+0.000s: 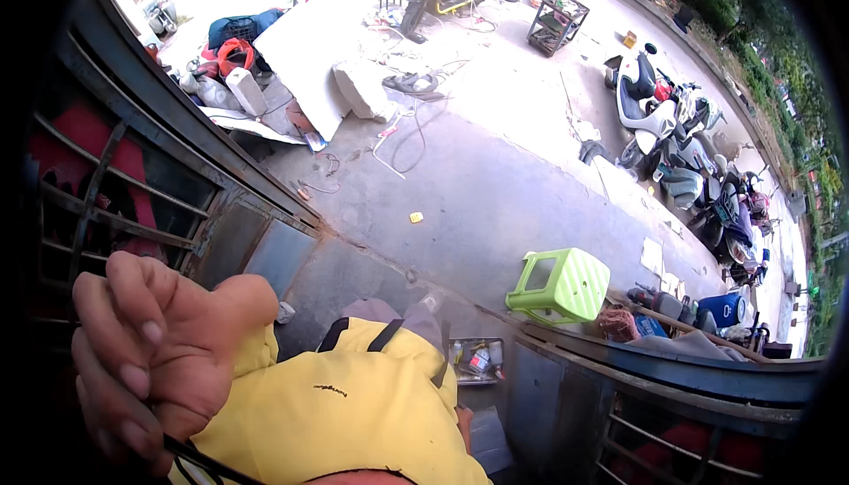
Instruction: The person retrieves a multimeter from a shelf and walks outside to a yellow electric scooter. They connect the multimeter probes to wires under the seat and handlebar area, then use a screwdriver to adjust components while testing the electrical system.
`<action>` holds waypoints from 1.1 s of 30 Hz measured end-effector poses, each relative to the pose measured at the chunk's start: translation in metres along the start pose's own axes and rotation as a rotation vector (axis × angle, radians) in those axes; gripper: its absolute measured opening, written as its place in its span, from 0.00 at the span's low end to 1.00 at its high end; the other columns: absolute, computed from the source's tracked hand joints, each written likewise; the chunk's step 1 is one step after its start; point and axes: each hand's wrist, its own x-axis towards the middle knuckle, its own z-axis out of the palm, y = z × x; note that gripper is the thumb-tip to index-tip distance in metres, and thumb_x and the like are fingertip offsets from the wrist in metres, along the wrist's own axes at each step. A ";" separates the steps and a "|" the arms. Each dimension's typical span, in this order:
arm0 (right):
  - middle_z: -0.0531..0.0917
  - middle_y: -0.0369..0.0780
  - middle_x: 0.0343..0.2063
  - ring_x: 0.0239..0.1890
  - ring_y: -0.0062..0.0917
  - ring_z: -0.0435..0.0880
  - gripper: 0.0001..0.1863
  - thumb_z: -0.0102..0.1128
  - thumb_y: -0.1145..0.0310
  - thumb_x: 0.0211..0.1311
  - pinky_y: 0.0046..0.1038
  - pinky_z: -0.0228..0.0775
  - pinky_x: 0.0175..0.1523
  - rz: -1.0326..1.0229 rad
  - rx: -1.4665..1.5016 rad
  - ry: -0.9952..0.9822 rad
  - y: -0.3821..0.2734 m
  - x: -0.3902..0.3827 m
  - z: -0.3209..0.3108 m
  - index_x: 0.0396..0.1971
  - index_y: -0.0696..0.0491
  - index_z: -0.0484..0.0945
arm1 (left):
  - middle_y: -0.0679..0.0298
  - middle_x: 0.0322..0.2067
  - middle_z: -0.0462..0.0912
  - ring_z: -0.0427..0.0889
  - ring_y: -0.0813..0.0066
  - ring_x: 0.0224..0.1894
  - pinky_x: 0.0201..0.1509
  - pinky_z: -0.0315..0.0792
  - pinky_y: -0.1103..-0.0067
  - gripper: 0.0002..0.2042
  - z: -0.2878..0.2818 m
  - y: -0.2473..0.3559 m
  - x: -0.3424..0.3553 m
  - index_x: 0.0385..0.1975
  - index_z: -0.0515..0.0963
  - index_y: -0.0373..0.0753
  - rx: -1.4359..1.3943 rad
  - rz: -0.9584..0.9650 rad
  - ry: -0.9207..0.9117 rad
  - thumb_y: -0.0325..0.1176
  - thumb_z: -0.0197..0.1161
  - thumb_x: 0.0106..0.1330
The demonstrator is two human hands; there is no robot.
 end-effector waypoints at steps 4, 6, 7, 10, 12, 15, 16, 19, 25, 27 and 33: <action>0.88 0.43 0.33 0.30 0.25 0.86 0.14 0.61 0.74 0.66 0.28 0.78 0.33 -0.368 -0.049 -0.017 -0.249 0.110 -0.043 0.47 0.66 0.84 | 0.85 0.36 0.80 0.72 0.88 0.42 0.44 0.68 0.84 0.04 0.034 -0.050 0.023 0.41 0.83 0.61 0.106 -0.054 0.030 0.39 0.67 0.71; 0.88 0.42 0.33 0.29 0.23 0.86 0.14 0.60 0.75 0.68 0.24 0.76 0.33 -0.603 -0.088 0.047 -0.355 0.180 -0.069 0.50 0.63 0.84 | 0.86 0.34 0.80 0.74 0.91 0.39 0.43 0.67 0.88 0.04 0.045 -0.090 0.027 0.38 0.86 0.62 0.130 0.030 0.134 0.38 0.71 0.69; 0.88 0.42 0.36 0.32 0.23 0.86 0.15 0.59 0.74 0.69 0.25 0.77 0.36 -0.632 -0.077 0.048 -0.413 0.193 -0.072 0.52 0.62 0.83 | 0.87 0.34 0.80 0.74 0.91 0.39 0.44 0.67 0.88 0.05 0.055 -0.108 0.031 0.37 0.86 0.62 0.154 0.047 0.161 0.38 0.71 0.68; 0.88 0.42 0.42 0.40 0.25 0.87 0.19 0.59 0.66 0.71 0.28 0.77 0.44 -0.714 -0.011 0.010 -0.569 0.157 -0.059 0.56 0.61 0.81 | 0.84 0.39 0.80 0.73 0.87 0.46 0.50 0.67 0.79 0.04 0.088 -0.154 0.049 0.42 0.83 0.59 0.245 -0.050 0.155 0.40 0.67 0.71; 0.88 0.41 0.43 0.41 0.25 0.87 0.19 0.59 0.66 0.71 0.28 0.77 0.46 -0.760 0.001 -0.043 -0.635 0.141 -0.047 0.56 0.60 0.81 | 0.83 0.42 0.81 0.72 0.83 0.51 0.54 0.66 0.72 0.05 0.104 -0.185 0.061 0.44 0.81 0.58 0.299 -0.116 0.177 0.41 0.63 0.72; 0.88 0.40 0.43 0.41 0.24 0.86 0.19 0.60 0.66 0.71 0.28 0.76 0.46 -0.759 -0.118 -0.096 -0.669 0.164 -0.042 0.56 0.60 0.81 | 0.78 0.45 0.82 0.72 0.70 0.57 0.63 0.63 0.55 0.11 0.073 -0.241 0.089 0.47 0.80 0.54 -0.121 -0.332 -0.316 0.47 0.65 0.70; 0.88 0.40 0.42 0.41 0.24 0.86 0.18 0.61 0.66 0.71 0.28 0.76 0.46 -0.723 -0.173 -0.129 -0.668 0.183 -0.039 0.56 0.60 0.81 | 0.78 0.44 0.81 0.72 0.69 0.57 0.63 0.62 0.55 0.12 0.072 -0.259 0.102 0.47 0.81 0.54 -0.172 -0.316 -0.372 0.47 0.67 0.68; 0.88 0.39 0.39 0.37 0.24 0.87 0.18 0.61 0.68 0.69 0.26 0.76 0.39 -0.590 -0.153 -0.097 -0.627 0.256 -0.061 0.55 0.60 0.81 | 0.81 0.41 0.80 0.74 0.78 0.49 0.55 0.66 0.69 0.09 0.078 -0.322 0.102 0.44 0.83 0.55 -0.106 -0.003 -0.116 0.42 0.72 0.66; 0.88 0.45 0.35 0.32 0.31 0.88 0.16 0.60 0.73 0.68 0.30 0.79 0.34 0.035 -0.087 -0.041 -0.538 0.282 -0.108 0.51 0.64 0.82 | 0.85 0.38 0.81 0.77 0.88 0.42 0.47 0.69 0.83 0.09 0.123 -0.467 0.131 0.43 0.83 0.57 0.071 0.258 0.090 0.38 0.74 0.66; 0.88 0.45 0.35 0.33 0.31 0.89 0.16 0.59 0.72 0.68 0.30 0.80 0.34 0.028 -0.100 -0.048 -0.576 0.295 -0.108 0.52 0.64 0.81 | 0.86 0.38 0.82 0.77 0.90 0.41 0.45 0.70 0.85 0.09 0.140 -0.497 0.146 0.43 0.83 0.57 0.107 0.286 0.064 0.38 0.74 0.66; 0.88 0.45 0.37 0.35 0.31 0.89 0.18 0.59 0.72 0.69 0.30 0.80 0.35 -0.053 -0.081 -0.039 -0.681 0.333 -0.119 0.55 0.63 0.80 | 0.89 0.37 0.84 0.80 0.96 0.37 0.41 0.71 0.92 0.10 0.182 -0.624 0.173 0.44 0.82 0.57 0.084 0.348 0.088 0.36 0.75 0.66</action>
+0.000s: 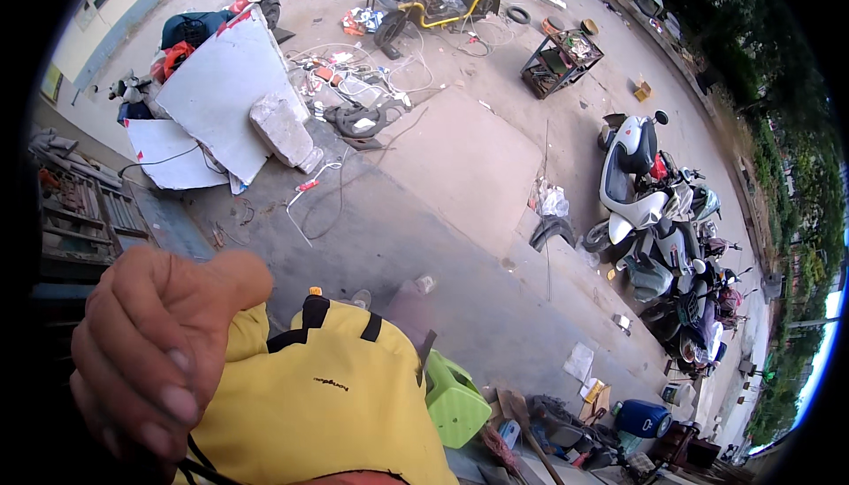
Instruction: The person retrieves a multimeter from a shelf and walks outside to a yellow electric scooter. They connect the multimeter probes to wires under the seat and handlebar area, then use a screwdriver to adjust components while testing the electrical system.
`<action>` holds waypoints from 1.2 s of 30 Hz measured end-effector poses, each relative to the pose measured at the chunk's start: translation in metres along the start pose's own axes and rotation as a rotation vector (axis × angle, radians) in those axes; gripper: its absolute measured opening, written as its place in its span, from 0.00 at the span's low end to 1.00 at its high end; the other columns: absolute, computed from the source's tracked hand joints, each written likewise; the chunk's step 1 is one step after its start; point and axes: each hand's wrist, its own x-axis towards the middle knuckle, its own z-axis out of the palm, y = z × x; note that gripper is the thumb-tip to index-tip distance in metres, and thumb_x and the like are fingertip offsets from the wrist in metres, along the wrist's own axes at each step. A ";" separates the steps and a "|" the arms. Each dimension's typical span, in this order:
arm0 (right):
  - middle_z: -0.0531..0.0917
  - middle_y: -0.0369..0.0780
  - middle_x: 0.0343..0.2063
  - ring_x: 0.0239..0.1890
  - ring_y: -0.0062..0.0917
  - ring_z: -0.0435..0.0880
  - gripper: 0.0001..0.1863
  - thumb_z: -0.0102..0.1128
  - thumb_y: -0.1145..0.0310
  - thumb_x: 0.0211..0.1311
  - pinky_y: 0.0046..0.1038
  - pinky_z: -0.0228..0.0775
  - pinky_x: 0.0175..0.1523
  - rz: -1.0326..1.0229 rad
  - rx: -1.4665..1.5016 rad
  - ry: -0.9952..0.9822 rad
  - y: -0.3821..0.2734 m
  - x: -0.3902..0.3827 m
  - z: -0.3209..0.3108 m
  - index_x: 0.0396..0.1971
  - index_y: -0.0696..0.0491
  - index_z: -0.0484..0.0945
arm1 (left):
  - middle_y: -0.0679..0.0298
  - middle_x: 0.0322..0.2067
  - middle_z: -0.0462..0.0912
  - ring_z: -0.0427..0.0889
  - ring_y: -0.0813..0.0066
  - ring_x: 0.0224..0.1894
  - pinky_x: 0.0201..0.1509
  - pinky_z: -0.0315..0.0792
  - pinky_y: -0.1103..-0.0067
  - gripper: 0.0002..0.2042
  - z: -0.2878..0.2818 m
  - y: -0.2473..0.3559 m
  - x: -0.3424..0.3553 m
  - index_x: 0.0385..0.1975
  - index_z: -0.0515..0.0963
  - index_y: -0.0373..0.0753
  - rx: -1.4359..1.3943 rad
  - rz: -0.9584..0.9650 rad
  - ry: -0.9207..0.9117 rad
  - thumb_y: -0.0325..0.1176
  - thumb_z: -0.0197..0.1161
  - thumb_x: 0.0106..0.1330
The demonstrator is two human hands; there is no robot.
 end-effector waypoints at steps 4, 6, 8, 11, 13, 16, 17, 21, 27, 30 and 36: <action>0.88 0.45 0.39 0.36 0.32 0.89 0.19 0.59 0.71 0.69 0.30 0.80 0.36 -0.011 -0.003 -0.027 -0.069 0.047 -0.002 0.56 0.63 0.79 | 0.90 0.34 0.85 0.81 0.96 0.35 0.39 0.71 0.93 0.10 0.030 -0.070 -0.013 0.43 0.82 0.58 0.022 -0.026 -0.022 0.36 0.75 0.66; 0.88 0.45 0.39 0.37 0.32 0.89 0.19 0.59 0.71 0.69 0.30 0.80 0.37 -0.012 -0.011 -0.049 -0.114 0.077 -0.007 0.57 0.63 0.78 | 0.89 0.34 0.85 0.81 0.96 0.35 0.39 0.71 0.93 0.09 0.046 -0.101 -0.019 0.42 0.82 0.58 0.073 -0.056 -0.013 0.35 0.75 0.66; 0.88 0.45 0.40 0.37 0.32 0.89 0.20 0.59 0.71 0.69 0.30 0.80 0.37 -0.030 0.010 -0.052 -0.182 0.118 -0.019 0.58 0.62 0.78 | 0.89 0.33 0.85 0.81 0.96 0.34 0.39 0.71 0.93 0.09 0.061 -0.131 -0.026 0.41 0.82 0.58 0.127 -0.084 0.013 0.35 0.75 0.66; 0.88 0.45 0.42 0.39 0.31 0.89 0.21 0.59 0.70 0.69 0.30 0.80 0.38 -0.195 -0.031 -0.046 -0.296 0.185 -0.042 0.59 0.62 0.77 | 0.89 0.32 0.85 0.81 0.96 0.33 0.38 0.71 0.93 0.09 0.086 -0.169 -0.030 0.40 0.81 0.58 0.220 -0.120 0.045 0.35 0.75 0.65; 0.88 0.44 0.42 0.38 0.29 0.88 0.21 0.59 0.70 0.69 0.30 0.79 0.39 -0.284 -0.129 -0.050 -0.378 0.212 -0.062 0.59 0.60 0.77 | 0.89 0.31 0.84 0.81 0.95 0.32 0.38 0.70 0.93 0.09 0.101 -0.196 -0.027 0.39 0.81 0.58 0.272 -0.170 0.060 0.34 0.75 0.65; 0.88 0.42 0.39 0.35 0.26 0.87 0.20 0.59 0.70 0.68 0.28 0.77 0.36 -0.347 -0.240 0.008 -0.481 0.259 -0.090 0.57 0.60 0.78 | 0.88 0.30 0.84 0.80 0.94 0.31 0.37 0.69 0.92 0.09 0.114 -0.242 -0.025 0.38 0.81 0.57 0.359 -0.237 0.132 0.34 0.74 0.65; 0.88 0.42 0.38 0.34 0.26 0.87 0.19 0.59 0.71 0.68 0.27 0.77 0.35 -0.377 -0.249 -0.003 -0.512 0.277 -0.089 0.56 0.61 0.79 | 0.87 0.29 0.83 0.79 0.94 0.30 0.36 0.69 0.91 0.08 0.119 -0.254 -0.022 0.38 0.81 0.57 0.440 -0.268 0.154 0.34 0.74 0.66; 0.88 0.42 0.39 0.35 0.26 0.87 0.19 0.58 0.70 0.69 0.28 0.77 0.35 -0.425 -0.215 0.020 -0.599 0.321 -0.064 0.57 0.60 0.79 | 0.85 0.29 0.80 0.77 0.87 0.31 0.35 0.66 0.83 0.04 0.103 -0.313 -0.041 0.37 0.79 0.56 0.545 -0.278 0.161 0.36 0.67 0.70; 0.88 0.43 0.40 0.38 0.28 0.88 0.19 0.58 0.69 0.71 0.30 0.79 0.39 -0.272 -0.224 -0.161 -0.598 0.336 0.021 0.58 0.58 0.79 | 0.56 0.39 0.85 0.84 0.66 0.38 0.39 0.75 0.75 0.13 0.061 -0.451 -0.070 0.50 0.73 0.36 0.381 -0.385 -0.024 0.40 0.58 0.77; 0.89 0.43 0.32 0.32 0.26 0.88 0.19 0.63 0.65 0.66 0.27 0.78 0.35 -0.210 -0.519 -0.252 -0.595 0.300 0.046 0.50 0.61 0.85 | 0.49 0.39 0.85 0.84 0.64 0.38 0.42 0.78 0.72 0.15 0.057 -0.526 -0.105 0.50 0.74 0.32 0.312 -0.612 0.088 0.40 0.58 0.78; 0.88 0.42 0.30 0.31 0.26 0.87 0.17 0.63 0.66 0.63 0.27 0.77 0.34 -0.156 -0.695 -0.304 -0.629 0.310 0.067 0.47 0.61 0.87 | 0.51 0.39 0.87 0.87 0.61 0.42 0.47 0.81 0.70 0.14 0.071 -0.666 -0.191 0.50 0.78 0.30 0.281 -1.206 -0.120 0.36 0.59 0.77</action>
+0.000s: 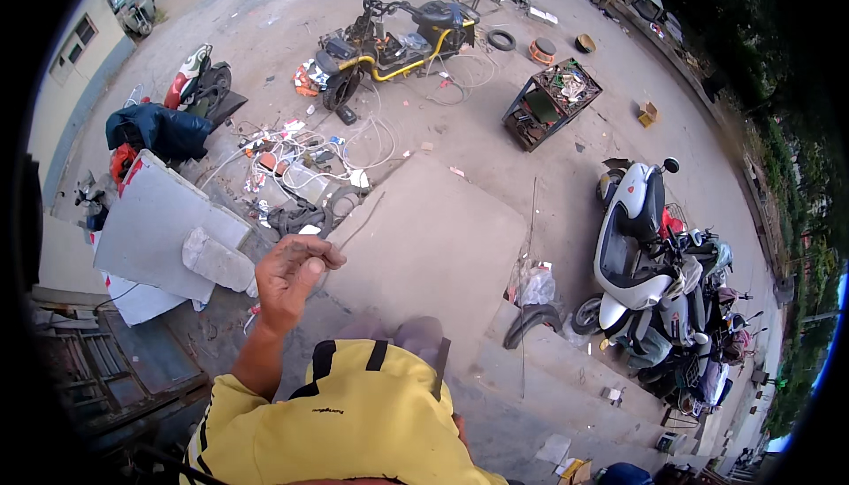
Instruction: The person retrieves a multimeter from a shelf and walks outside to a yellow electric scooter. They connect the multimeter probes to wires under the seat and handlebar area, then use a screwdriver to adjust components while testing the electrical system.
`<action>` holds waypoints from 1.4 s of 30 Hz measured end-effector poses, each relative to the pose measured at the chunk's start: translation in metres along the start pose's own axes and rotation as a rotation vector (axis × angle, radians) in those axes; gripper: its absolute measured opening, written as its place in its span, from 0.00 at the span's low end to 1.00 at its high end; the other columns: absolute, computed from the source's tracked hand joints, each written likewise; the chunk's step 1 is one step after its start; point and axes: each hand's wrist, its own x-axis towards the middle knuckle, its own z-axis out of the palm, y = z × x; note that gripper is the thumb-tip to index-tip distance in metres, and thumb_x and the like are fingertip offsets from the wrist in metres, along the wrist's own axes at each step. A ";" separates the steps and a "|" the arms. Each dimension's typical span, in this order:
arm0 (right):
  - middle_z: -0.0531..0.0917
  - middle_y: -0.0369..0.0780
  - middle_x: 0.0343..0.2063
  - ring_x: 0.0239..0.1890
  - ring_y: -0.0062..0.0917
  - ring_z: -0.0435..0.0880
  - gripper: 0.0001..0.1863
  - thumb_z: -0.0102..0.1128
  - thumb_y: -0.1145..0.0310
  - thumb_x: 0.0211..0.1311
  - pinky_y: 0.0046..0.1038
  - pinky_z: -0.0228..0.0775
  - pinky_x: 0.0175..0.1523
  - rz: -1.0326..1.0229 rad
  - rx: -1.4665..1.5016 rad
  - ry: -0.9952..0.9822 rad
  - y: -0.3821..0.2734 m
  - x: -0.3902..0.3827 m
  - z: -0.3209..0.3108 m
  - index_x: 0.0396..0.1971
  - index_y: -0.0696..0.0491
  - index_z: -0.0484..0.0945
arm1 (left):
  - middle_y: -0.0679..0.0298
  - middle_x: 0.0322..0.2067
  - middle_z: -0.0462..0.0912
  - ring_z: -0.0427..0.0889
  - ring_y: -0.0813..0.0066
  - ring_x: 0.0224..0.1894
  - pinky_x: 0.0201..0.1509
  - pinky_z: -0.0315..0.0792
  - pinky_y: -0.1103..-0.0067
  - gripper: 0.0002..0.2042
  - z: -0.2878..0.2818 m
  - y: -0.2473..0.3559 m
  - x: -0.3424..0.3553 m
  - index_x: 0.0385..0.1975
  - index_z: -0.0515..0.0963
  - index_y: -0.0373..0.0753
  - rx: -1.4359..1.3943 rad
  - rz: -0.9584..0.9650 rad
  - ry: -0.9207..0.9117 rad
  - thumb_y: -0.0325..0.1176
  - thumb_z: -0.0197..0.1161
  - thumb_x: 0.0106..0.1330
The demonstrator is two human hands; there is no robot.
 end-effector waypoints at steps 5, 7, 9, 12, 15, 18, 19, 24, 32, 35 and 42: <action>0.88 0.41 0.28 0.30 0.25 0.87 0.17 0.63 0.66 0.61 0.27 0.77 0.33 0.046 0.104 0.056 -0.016 0.054 -0.041 0.44 0.60 0.88 | 0.48 0.42 0.88 0.89 0.53 0.45 0.51 0.81 0.62 0.13 0.037 -0.185 0.031 0.48 0.80 0.33 0.876 -0.263 -0.486 0.33 0.65 0.68; 0.88 0.41 0.27 0.29 0.25 0.87 0.16 0.64 0.66 0.60 0.27 0.77 0.33 0.054 0.217 0.090 -0.028 0.101 -0.078 0.43 0.60 0.89 | 0.48 0.44 0.88 0.88 0.48 0.47 0.51 0.80 0.58 0.12 0.017 -0.297 -0.004 0.45 0.82 0.35 1.286 -0.327 -0.597 0.34 0.64 0.67; 0.89 0.41 0.32 0.31 0.26 0.88 0.18 0.62 0.69 0.60 0.28 0.78 0.34 0.062 0.520 0.216 -0.022 0.163 -0.108 0.49 0.60 0.86 | 0.48 0.47 0.88 0.87 0.45 0.49 0.53 0.80 0.56 0.13 0.001 -0.374 -0.061 0.45 0.83 0.36 1.227 -0.669 -0.646 0.37 0.63 0.66; 0.88 0.39 0.37 0.38 0.28 0.88 0.17 0.62 0.68 0.67 0.32 0.79 0.42 0.014 0.667 0.244 -0.095 0.198 -0.180 0.53 0.57 0.82 | 0.46 0.48 0.87 0.86 0.44 0.49 0.55 0.80 0.57 0.18 -0.024 -0.433 -0.158 0.46 0.85 0.37 0.971 -1.008 -0.661 0.44 0.63 0.66; 0.89 0.43 0.40 0.39 0.31 0.89 0.17 0.60 0.68 0.68 0.32 0.81 0.42 -0.045 0.527 0.223 -0.158 0.232 -0.228 0.53 0.61 0.83 | 0.45 0.43 0.88 0.87 0.44 0.48 0.53 0.80 0.59 0.18 -0.044 -0.466 -0.260 0.41 0.88 0.37 0.804 -1.076 -0.768 0.46 0.62 0.67; 0.86 0.39 0.29 0.26 0.26 0.86 0.11 0.59 0.75 0.67 0.25 0.79 0.32 -0.081 0.550 0.231 -0.204 0.287 -0.246 0.45 0.62 0.83 | 0.44 0.42 0.88 0.86 0.43 0.47 0.51 0.79 0.59 0.18 -0.035 -0.476 -0.286 0.40 0.87 0.36 0.677 -1.117 -0.630 0.47 0.64 0.66; 0.86 0.39 0.29 0.27 0.24 0.86 0.11 0.60 0.74 0.66 0.26 0.79 0.33 -0.144 0.534 0.214 -0.214 0.304 -0.246 0.45 0.61 0.83 | 0.44 0.42 0.88 0.86 0.43 0.47 0.51 0.79 0.59 0.18 -0.028 -0.477 -0.283 0.40 0.87 0.36 0.626 -1.159 -0.578 0.47 0.65 0.66; 0.90 0.43 0.35 0.30 0.31 0.89 0.12 0.59 0.69 0.67 0.32 0.79 0.32 0.012 0.391 0.038 -0.262 0.389 -0.221 0.43 0.58 0.86 | 0.45 0.43 0.88 0.87 0.43 0.47 0.52 0.79 0.59 0.18 -0.010 -0.516 -0.170 0.41 0.87 0.37 0.420 -1.278 -0.236 0.46 0.66 0.64; 0.91 0.44 0.33 0.36 0.29 0.90 0.22 0.66 0.52 0.63 0.36 0.80 0.41 -0.321 -0.325 0.045 -0.410 0.462 -0.223 0.45 0.55 0.89 | 0.50 0.43 0.89 0.87 0.53 0.49 0.57 0.78 0.65 0.14 -0.075 -0.596 0.034 0.44 0.87 0.35 0.595 -0.988 0.140 0.32 0.59 0.64; 0.89 0.40 0.30 0.31 0.24 0.86 0.19 0.65 0.60 0.61 0.31 0.78 0.37 -0.224 -0.225 0.035 -0.476 0.486 -0.235 0.44 0.59 0.89 | 0.50 0.44 0.89 0.86 0.54 0.52 0.60 0.77 0.65 0.14 -0.093 -0.606 0.104 0.44 0.87 0.36 0.569 -1.014 0.250 0.31 0.58 0.64; 0.88 0.40 0.29 0.27 0.24 0.86 0.14 0.61 0.73 0.60 0.27 0.75 0.29 -0.116 -0.067 -0.029 -0.612 0.585 -0.272 0.43 0.61 0.87 | 0.48 0.43 0.89 0.88 0.52 0.50 0.57 0.79 0.65 0.12 -0.087 -0.703 0.088 0.41 0.88 0.36 0.486 -1.206 0.384 0.33 0.62 0.64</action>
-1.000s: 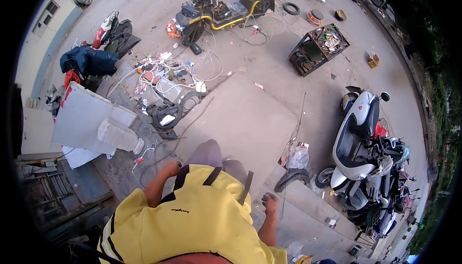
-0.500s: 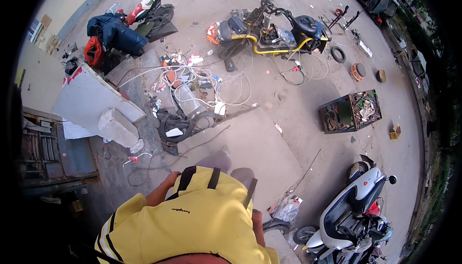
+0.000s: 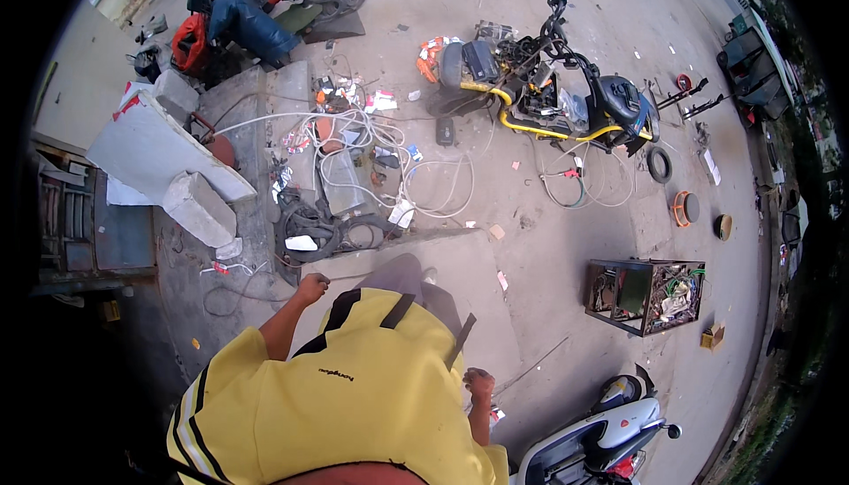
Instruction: The person retrieves a multimeter from a shelf and walks outside to a yellow electric scooter. They connect the multimeter probes to wires under the seat and handlebar area, then use a screwdriver to adjust components while testing the electrical system.
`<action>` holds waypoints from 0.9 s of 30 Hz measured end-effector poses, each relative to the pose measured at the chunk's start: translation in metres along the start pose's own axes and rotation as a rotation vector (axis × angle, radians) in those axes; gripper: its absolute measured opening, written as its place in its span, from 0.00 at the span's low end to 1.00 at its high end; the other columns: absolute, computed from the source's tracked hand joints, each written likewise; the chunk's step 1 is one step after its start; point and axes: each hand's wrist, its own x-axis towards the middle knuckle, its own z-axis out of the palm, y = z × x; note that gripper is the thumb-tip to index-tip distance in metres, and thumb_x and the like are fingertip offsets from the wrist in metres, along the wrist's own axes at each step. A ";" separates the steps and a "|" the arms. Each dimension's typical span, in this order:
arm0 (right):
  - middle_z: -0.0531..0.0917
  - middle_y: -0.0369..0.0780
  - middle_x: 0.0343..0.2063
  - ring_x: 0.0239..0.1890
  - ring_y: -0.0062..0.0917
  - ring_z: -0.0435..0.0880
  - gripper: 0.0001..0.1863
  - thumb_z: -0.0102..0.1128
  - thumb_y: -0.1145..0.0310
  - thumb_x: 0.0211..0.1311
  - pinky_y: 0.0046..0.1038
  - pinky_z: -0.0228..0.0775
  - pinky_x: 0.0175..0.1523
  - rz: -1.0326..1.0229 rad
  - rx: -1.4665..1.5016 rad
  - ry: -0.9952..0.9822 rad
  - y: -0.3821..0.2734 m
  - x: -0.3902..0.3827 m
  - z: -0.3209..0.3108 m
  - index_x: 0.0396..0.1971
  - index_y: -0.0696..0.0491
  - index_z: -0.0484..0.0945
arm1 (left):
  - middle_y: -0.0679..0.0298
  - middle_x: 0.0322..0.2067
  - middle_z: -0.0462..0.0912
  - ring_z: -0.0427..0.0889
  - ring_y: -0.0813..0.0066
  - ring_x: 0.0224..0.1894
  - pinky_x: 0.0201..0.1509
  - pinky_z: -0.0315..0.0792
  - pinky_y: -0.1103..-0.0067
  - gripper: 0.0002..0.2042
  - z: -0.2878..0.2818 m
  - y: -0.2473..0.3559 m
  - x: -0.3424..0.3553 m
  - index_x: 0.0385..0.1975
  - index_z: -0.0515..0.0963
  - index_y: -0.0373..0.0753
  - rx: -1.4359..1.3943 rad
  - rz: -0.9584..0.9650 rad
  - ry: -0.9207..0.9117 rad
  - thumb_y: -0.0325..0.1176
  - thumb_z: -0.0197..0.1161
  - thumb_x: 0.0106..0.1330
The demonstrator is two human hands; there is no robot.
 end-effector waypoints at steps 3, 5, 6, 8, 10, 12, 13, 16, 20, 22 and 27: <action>0.88 0.40 0.31 0.28 0.24 0.87 0.14 0.62 0.71 0.63 0.24 0.74 0.29 -0.004 0.109 -0.068 -0.021 0.059 -0.020 0.45 0.61 0.86 | 0.50 0.30 0.89 0.88 0.65 0.29 0.36 0.81 0.70 0.13 0.044 -0.010 -0.008 0.39 0.88 0.33 0.033 -0.065 -0.083 0.31 0.61 0.62; 0.88 0.40 0.31 0.28 0.23 0.87 0.14 0.61 0.72 0.63 0.23 0.73 0.28 -0.020 0.054 -0.024 -0.068 0.077 -0.023 0.45 0.62 0.86 | 0.47 0.36 0.89 0.88 0.55 0.39 0.45 0.80 0.66 0.14 0.062 0.006 -0.005 0.41 0.88 0.34 0.126 -0.041 -0.137 0.37 0.65 0.62; 0.88 0.40 0.31 0.27 0.23 0.87 0.14 0.61 0.72 0.62 0.23 0.73 0.28 -0.023 0.022 -0.031 -0.085 0.087 -0.027 0.45 0.62 0.86 | 0.43 0.43 0.89 0.88 0.47 0.49 0.52 0.80 0.63 0.16 0.068 0.024 -0.008 0.43 0.88 0.37 0.072 -0.152 -0.215 0.41 0.68 0.64; 0.88 0.40 0.30 0.27 0.23 0.86 0.14 0.61 0.72 0.62 0.23 0.72 0.28 -0.035 -0.040 -0.047 -0.111 0.107 -0.025 0.44 0.62 0.86 | 0.43 0.44 0.88 0.88 0.46 0.50 0.53 0.79 0.62 0.18 0.083 0.031 -0.002 0.44 0.88 0.37 -0.037 -0.179 -0.156 0.44 0.68 0.63; 0.88 0.40 0.29 0.26 0.22 0.86 0.14 0.61 0.72 0.61 0.23 0.72 0.28 -0.071 -0.123 -0.065 -0.139 0.136 -0.019 0.44 0.62 0.86 | 0.42 0.45 0.88 0.87 0.44 0.51 0.54 0.79 0.61 0.20 0.104 0.018 0.008 0.44 0.88 0.36 -0.064 -0.197 -0.170 0.47 0.68 0.63; 0.88 0.40 0.28 0.26 0.21 0.85 0.14 0.62 0.72 0.61 0.23 0.72 0.28 -0.094 -0.097 -0.103 -0.172 0.168 0.005 0.43 0.62 0.86 | 0.42 0.45 0.88 0.87 0.43 0.51 0.54 0.79 0.61 0.22 0.115 -0.012 0.054 0.44 0.87 0.34 0.028 -0.187 -0.244 0.49 0.67 0.64; 0.88 0.40 0.28 0.26 0.21 0.85 0.14 0.61 0.72 0.60 0.23 0.72 0.28 -0.108 -0.084 -0.093 -0.194 0.187 0.014 0.43 0.63 0.86 | 0.40 0.45 0.87 0.86 0.41 0.51 0.53 0.78 0.59 0.23 0.114 -0.001 0.082 0.42 0.86 0.32 0.047 -0.183 -0.252 0.50 0.64 0.65; 0.88 0.41 0.28 0.26 0.22 0.86 0.13 0.61 0.74 0.60 0.23 0.73 0.28 -0.153 -0.070 -0.117 -0.261 0.237 0.070 0.41 0.62 0.87 | 0.39 0.43 0.87 0.86 0.39 0.51 0.52 0.78 0.57 0.22 0.091 -0.036 0.175 0.39 0.86 0.30 0.314 -0.117 -0.270 0.48 0.61 0.67; 0.88 0.42 0.28 0.26 0.23 0.86 0.12 0.61 0.74 0.60 0.23 0.73 0.27 -0.226 -0.077 -0.138 -0.363 0.344 0.134 0.39 0.63 0.87 | 0.41 0.42 0.88 0.87 0.46 0.50 0.51 0.78 0.57 0.19 0.022 0.044 0.296 0.43 0.86 0.32 0.227 -0.074 -0.205 0.44 0.63 0.67; 0.88 0.42 0.28 0.26 0.23 0.86 0.11 0.62 0.74 0.62 0.25 0.73 0.28 -0.217 -0.065 -0.143 -0.407 0.386 0.185 0.40 0.63 0.86 | 0.43 0.42 0.88 0.88 0.50 0.49 0.51 0.78 0.59 0.19 -0.029 0.048 0.340 0.46 0.86 0.33 0.145 -0.034 -0.054 0.44 0.65 0.67; 0.90 0.42 0.31 0.29 0.29 0.89 0.13 0.63 0.70 0.62 0.27 0.78 0.30 -0.216 -0.266 -0.353 -0.501 0.390 0.270 0.40 0.62 0.88 | 0.53 0.32 0.91 0.91 0.61 0.37 0.45 0.81 0.68 0.12 -0.191 0.126 0.478 0.39 0.88 0.34 -0.162 -0.002 -0.017 0.34 0.65 0.63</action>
